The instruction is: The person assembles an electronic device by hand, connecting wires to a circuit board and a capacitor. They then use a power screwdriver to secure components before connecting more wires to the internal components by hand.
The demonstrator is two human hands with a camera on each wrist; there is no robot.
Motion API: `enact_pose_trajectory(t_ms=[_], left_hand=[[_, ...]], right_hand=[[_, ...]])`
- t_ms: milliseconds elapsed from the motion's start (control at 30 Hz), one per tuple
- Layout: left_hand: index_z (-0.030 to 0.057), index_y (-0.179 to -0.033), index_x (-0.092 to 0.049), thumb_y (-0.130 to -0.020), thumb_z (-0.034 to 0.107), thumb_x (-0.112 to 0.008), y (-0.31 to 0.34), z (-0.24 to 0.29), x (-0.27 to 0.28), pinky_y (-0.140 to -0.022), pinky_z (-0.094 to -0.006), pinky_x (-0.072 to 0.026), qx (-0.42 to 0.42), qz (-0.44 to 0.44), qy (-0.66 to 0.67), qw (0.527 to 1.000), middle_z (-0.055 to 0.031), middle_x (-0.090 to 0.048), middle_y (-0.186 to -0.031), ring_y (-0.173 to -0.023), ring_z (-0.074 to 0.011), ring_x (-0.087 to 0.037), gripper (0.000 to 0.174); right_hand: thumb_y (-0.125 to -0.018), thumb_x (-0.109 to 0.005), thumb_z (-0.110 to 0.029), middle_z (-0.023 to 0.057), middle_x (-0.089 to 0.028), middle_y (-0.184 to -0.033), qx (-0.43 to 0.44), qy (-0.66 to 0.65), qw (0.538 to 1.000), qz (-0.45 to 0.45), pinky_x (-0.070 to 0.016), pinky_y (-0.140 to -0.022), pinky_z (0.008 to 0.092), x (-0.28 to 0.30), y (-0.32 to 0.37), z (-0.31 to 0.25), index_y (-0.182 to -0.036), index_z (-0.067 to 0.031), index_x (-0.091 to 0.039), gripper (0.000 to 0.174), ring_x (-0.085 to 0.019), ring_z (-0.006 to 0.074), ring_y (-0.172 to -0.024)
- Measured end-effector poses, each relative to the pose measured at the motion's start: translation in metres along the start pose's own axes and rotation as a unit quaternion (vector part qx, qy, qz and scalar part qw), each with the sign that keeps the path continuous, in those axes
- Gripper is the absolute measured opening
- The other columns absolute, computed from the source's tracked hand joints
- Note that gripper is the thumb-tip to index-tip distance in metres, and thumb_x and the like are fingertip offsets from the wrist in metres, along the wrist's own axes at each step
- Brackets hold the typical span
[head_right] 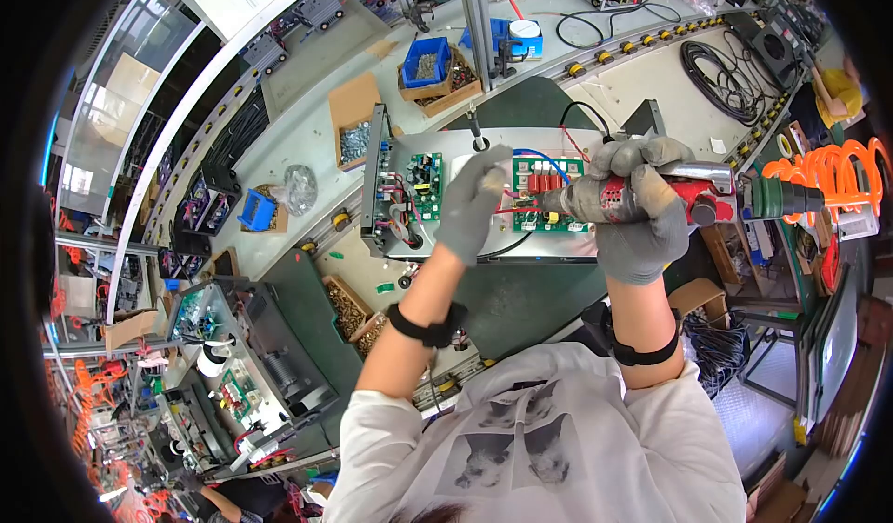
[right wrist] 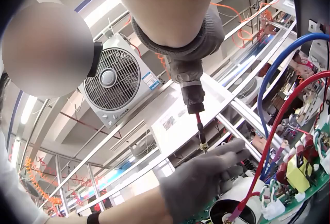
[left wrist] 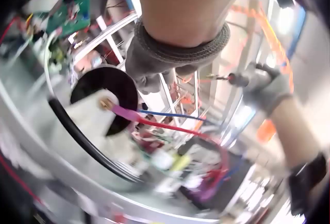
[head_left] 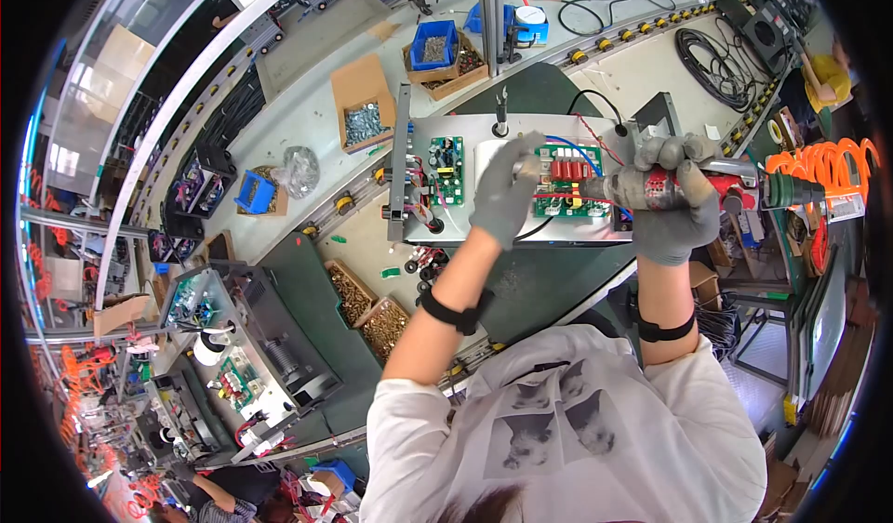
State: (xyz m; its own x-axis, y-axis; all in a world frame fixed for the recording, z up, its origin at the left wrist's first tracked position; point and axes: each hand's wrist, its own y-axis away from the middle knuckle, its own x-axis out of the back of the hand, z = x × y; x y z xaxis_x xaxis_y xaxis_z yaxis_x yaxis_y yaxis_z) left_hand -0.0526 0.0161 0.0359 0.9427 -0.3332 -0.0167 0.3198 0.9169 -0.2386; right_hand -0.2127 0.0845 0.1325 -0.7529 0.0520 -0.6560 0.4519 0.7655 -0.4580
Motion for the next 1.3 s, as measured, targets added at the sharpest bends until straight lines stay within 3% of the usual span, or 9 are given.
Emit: enact_pose_trajectory(t_ms=[33,67,100,133,200,433,1033,1133,1300], left_hand=[[0.0043,-0.120,-0.052,-0.089,0.028,-0.054,-0.012,-0.001,0.001,-0.080,-0.0320,-0.0449,0.000,0.001,0.000,1.000,-0.0096,-0.060,-0.105,-0.099,-0.0187,-0.054,0.039],[0.0084,-0.117,-0.054,-0.088,0.028,-0.053,-0.023,0.000,0.002,-0.082,-0.0350,-0.0426,-0.057,-0.022,-0.257,0.964,-0.0082,-0.060,-0.107,-0.102,-0.0211,-0.052,0.036],[0.0124,-0.115,-0.057,-0.086,0.029,-0.052,-0.032,0.001,0.003,-0.084,-0.0380,-0.0403,-0.107,-0.044,-0.496,0.860,-0.0069,-0.061,-0.109,-0.104,-0.0235,-0.050,0.033],[0.0124,-0.115,-0.057,-0.086,0.029,-0.052,-0.042,0.002,0.003,-0.084,-0.0380,-0.0403,-0.105,-0.045,-0.495,0.861,-0.0069,-0.061,-0.109,-0.104,-0.0235,-0.050,0.033],[0.0215,-0.106,-0.062,-0.084,0.030,-0.052,-0.057,0.004,0.002,-0.087,-0.0422,-0.0348,-0.011,-0.176,-0.547,0.818,-0.0020,-0.062,-0.107,-0.104,-0.0264,-0.048,0.026],[0.0231,-0.100,-0.064,-0.082,0.029,-0.057,-0.069,0.012,0.023,-0.089,-0.0413,-0.0320,-0.013,-0.317,-0.502,0.805,0.0015,-0.062,-0.098,-0.100,-0.0213,-0.048,0.020],[0.0211,-0.100,-0.060,-0.083,0.025,-0.057,-0.064,-0.001,0.027,-0.087,-0.0390,-0.0355,-0.071,-0.280,-0.476,0.831,-0.0031,-0.061,-0.092,-0.096,-0.0237,-0.051,0.018],[0.0198,-0.101,-0.059,-0.083,0.023,-0.056,-0.063,-0.001,0.026,-0.085,-0.0386,-0.0377,-0.062,-0.254,-0.470,0.843,-0.0079,-0.060,-0.091,-0.094,-0.0265,-0.052,0.019],[0.0181,-0.103,-0.057,-0.082,0.022,-0.056,-0.064,0.001,0.024,-0.081,-0.0393,-0.0417,-0.036,-0.220,-0.466,0.856,-0.0115,-0.057,-0.090,-0.090,-0.0310,-0.053,0.022]], right_hand=[[-0.074,-0.053,-0.005,0.0133,-0.058,-0.080,0.009,0.014,1.000,0.014,-0.0456,-0.070,0.0389,0.000,-0.003,0.002,-0.094,-0.0030,-0.053,0.020,-0.055,0.0248,-0.072],[-0.074,-0.053,-0.005,0.0133,-0.058,-0.080,0.008,0.014,1.000,0.014,-0.0456,-0.070,0.0389,0.001,-0.004,0.004,-0.094,-0.0030,-0.053,0.020,-0.055,0.0248,-0.072],[-0.074,-0.053,-0.004,0.0135,-0.058,-0.080,0.006,0.027,0.999,0.020,-0.0457,-0.070,0.0385,0.002,-0.005,0.007,-0.094,-0.0025,-0.053,0.020,-0.055,0.0244,-0.072],[-0.075,-0.054,-0.003,0.0137,-0.059,-0.080,0.003,0.042,0.999,0.026,-0.0459,-0.070,0.0380,0.004,-0.005,0.010,-0.094,-0.0020,-0.053,0.019,-0.056,0.0240,-0.072],[-0.076,-0.054,0.001,0.0135,-0.059,-0.080,0.006,0.067,0.997,0.047,-0.0468,-0.066,0.0361,0.005,-0.006,0.018,-0.094,-0.0007,-0.053,0.018,-0.056,0.0216,-0.070],[-0.077,-0.053,0.002,0.0144,-0.059,-0.080,0.041,0.166,0.985,0.014,-0.0495,-0.065,0.0348,0.019,-0.012,0.036,-0.090,0.0023,-0.052,0.013,-0.060,0.0216,-0.071],[-0.074,-0.058,0.002,0.0143,-0.063,-0.076,-0.027,0.161,0.982,0.094,-0.0475,-0.054,0.0265,0.015,-0.007,0.067,-0.084,0.0020,-0.057,0.010,-0.060,0.0166,-0.062],[-0.073,-0.058,0.004,0.0146,-0.063,-0.075,0.047,0.196,0.979,0.030,-0.0457,-0.049,0.0271,0.012,-0.008,0.071,-0.084,0.0027,-0.056,0.011,-0.058,0.0156,-0.056],[-0.075,-0.055,0.010,0.0147,-0.062,-0.076,-0.054,0.114,0.991,-0.039,-0.0399,-0.042,0.0267,0.012,-0.008,0.074,-0.086,0.0036,-0.054,0.013,-0.052,0.0130,-0.051]])
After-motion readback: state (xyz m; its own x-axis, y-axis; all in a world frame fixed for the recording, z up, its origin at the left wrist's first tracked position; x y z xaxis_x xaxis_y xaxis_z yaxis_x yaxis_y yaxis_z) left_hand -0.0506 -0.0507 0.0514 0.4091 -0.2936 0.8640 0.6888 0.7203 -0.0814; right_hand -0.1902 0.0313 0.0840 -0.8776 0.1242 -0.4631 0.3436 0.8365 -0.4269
